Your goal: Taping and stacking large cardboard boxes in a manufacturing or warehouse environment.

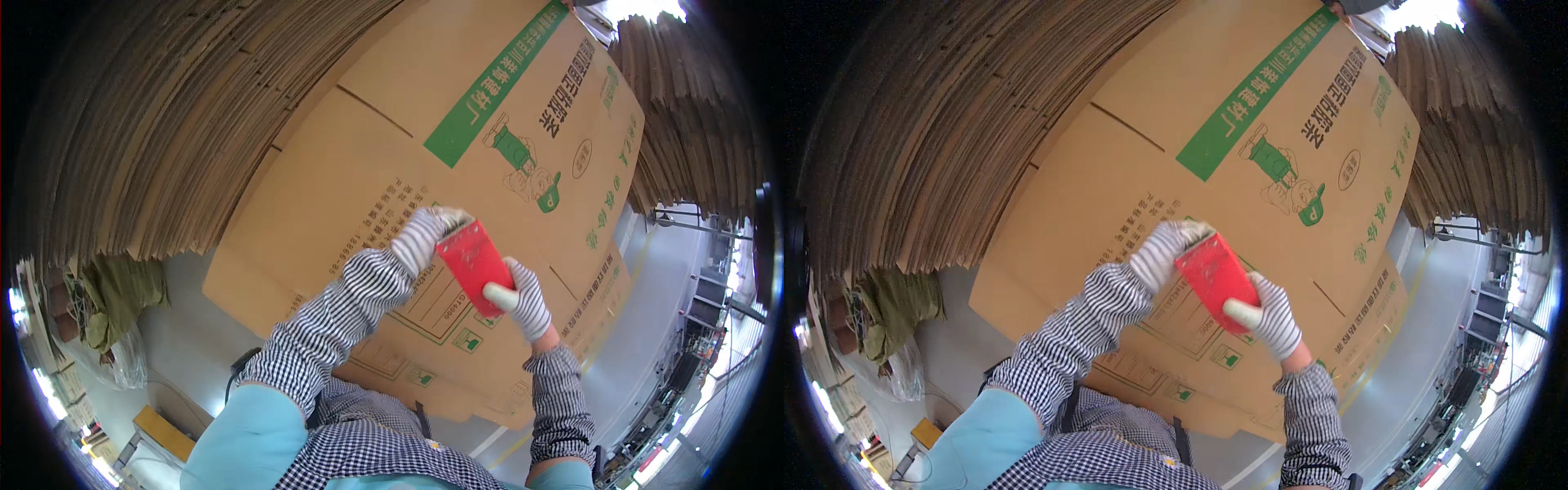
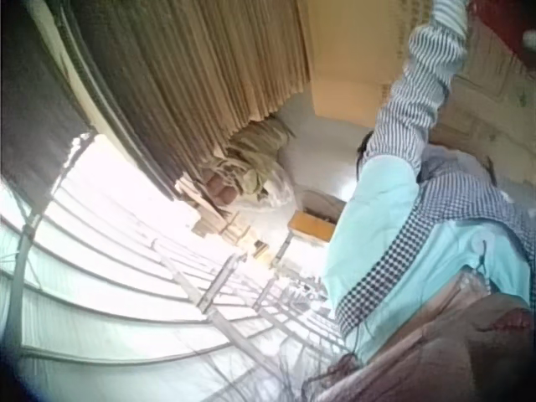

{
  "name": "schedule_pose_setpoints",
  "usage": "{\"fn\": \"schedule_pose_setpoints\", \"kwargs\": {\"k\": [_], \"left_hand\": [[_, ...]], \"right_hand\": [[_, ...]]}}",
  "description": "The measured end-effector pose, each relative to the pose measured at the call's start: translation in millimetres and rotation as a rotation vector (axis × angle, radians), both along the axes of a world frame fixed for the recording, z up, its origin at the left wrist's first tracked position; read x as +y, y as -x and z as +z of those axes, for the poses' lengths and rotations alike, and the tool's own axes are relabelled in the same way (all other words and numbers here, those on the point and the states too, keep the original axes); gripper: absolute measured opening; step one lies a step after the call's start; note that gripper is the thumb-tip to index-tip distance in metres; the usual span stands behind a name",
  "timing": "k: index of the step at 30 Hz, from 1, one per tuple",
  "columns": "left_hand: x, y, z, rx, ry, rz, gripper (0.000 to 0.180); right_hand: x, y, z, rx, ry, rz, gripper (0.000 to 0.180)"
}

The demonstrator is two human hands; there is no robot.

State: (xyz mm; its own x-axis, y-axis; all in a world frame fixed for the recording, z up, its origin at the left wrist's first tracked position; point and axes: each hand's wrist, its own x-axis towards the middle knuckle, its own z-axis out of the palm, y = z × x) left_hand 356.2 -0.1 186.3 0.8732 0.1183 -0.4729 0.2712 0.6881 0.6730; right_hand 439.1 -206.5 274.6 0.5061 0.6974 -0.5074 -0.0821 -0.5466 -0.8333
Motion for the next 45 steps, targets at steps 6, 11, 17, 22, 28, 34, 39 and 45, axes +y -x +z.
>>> {"fn": "schedule_pose_setpoints", "kwargs": {"k": [6,11,17,22,28,34,39,45], "left_hand": [[130.1,-59.2,-73.8,0.008,-0.771,0.611,0.038],[102.0,-84.7,-74.6,0.635,-1.953,0.386,0.047],[100.2,-80.7,-122.1,0.032,-0.032,0.567,0.043],[90.1,-88.3,-124.9,0.147,0.250,0.643,0.038],[86.6,-88.6,-117.7,0.166,0.230,0.639,0.037],[143.5,-92.5,-112.6,0.194,0.317,0.795,0.036],[139.5,9.7,-87.9,0.109,-0.069,0.825,0.036],[-116.7,62.4,-109.4,0.150,0.420,0.097,0.053]], "right_hand": [[4.4,-117.0,-56.8,-0.084,0.201,-0.082,0.052],[-1.1,-170.0,-93.9,-0.262,0.636,0.090,0.059],[14.8,-174.4,-94.8,-0.212,0.587,0.119,0.061],[-87.0,-188.3,-60.5,-0.161,0.710,0.103,0.054],[-106.1,-209.8,-55.4,-0.444,1.232,0.350,0.046],[-41.2,-149.8,-135.4,-0.724,1.944,1.715,0.028],[-122.5,-109.6,-24.4,-0.751,1.210,0.114,0.050],[-134.8,26.9,-4.1,0.039,-0.025,-0.535,0.040]]}}
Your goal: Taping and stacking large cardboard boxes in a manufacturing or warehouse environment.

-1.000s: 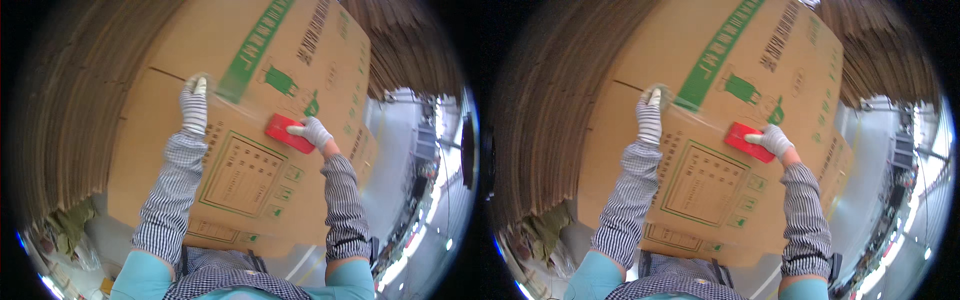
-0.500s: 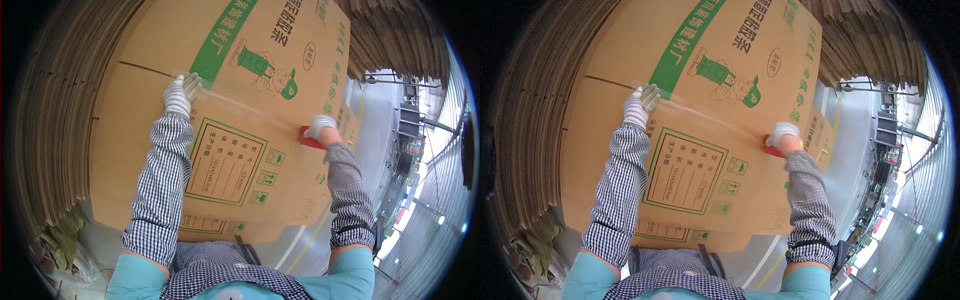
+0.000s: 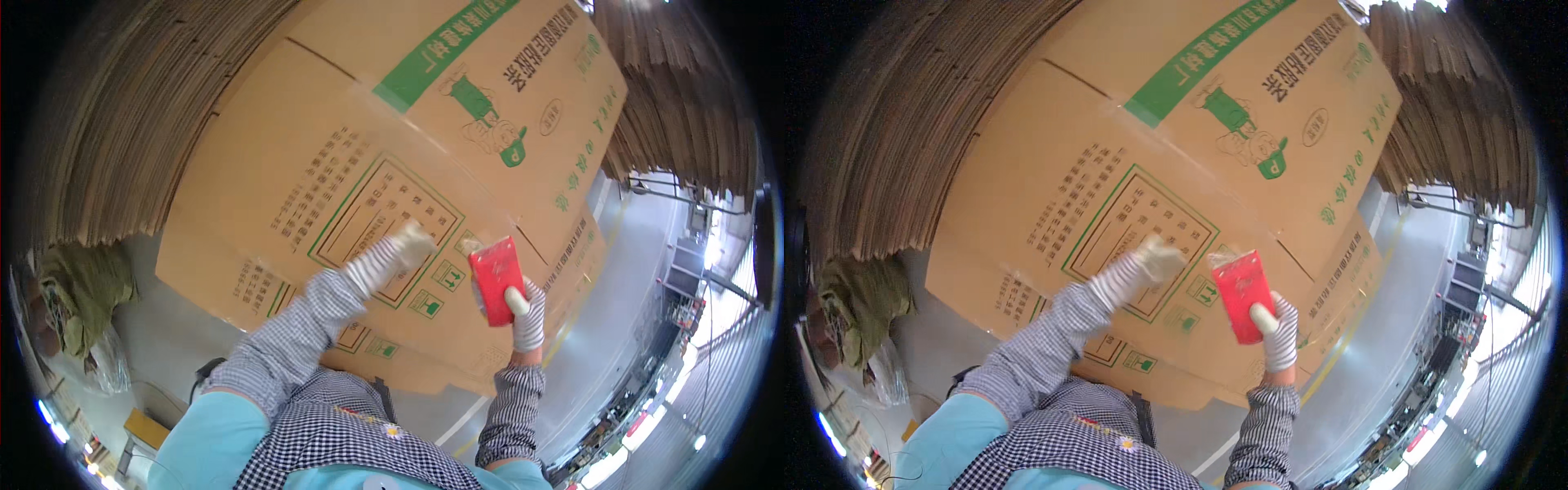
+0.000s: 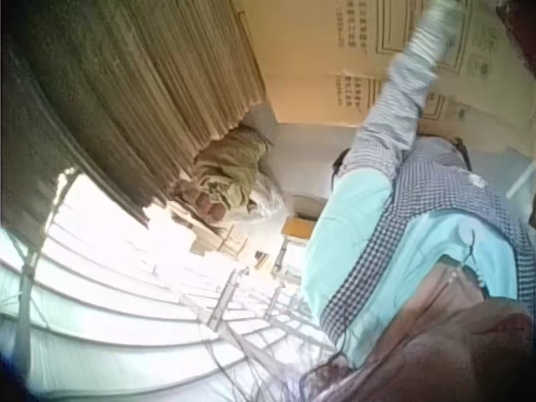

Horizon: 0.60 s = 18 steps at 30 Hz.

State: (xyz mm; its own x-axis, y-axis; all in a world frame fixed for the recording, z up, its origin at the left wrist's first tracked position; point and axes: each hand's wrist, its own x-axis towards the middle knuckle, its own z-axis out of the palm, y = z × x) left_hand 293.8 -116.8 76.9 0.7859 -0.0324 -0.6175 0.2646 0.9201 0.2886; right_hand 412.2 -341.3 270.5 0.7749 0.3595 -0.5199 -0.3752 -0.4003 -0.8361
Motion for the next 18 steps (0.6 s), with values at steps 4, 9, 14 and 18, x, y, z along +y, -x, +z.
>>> {"fn": "schedule_pose_setpoints", "kwargs": {"k": [4,9,14,18], "left_hand": [[-22.4,19.6,97.4,-0.331,0.222,-0.076,0.057],[-18.1,21.8,99.4,-0.193,0.025,-0.167,0.046],[5.1,26.1,54.8,0.124,-0.399,0.013,0.025],[122.4,45.9,10.0,0.498,-1.040,0.371,0.028]], "right_hand": [[6.4,46.1,-1.5,-0.029,0.009,0.141,0.045],[15.7,52.5,-1.9,-0.110,0.123,0.342,0.048],[34.8,50.8,-14.8,-0.197,0.201,0.459,0.051],[27.1,12.2,-49.0,-0.243,0.486,0.683,0.052]]}}
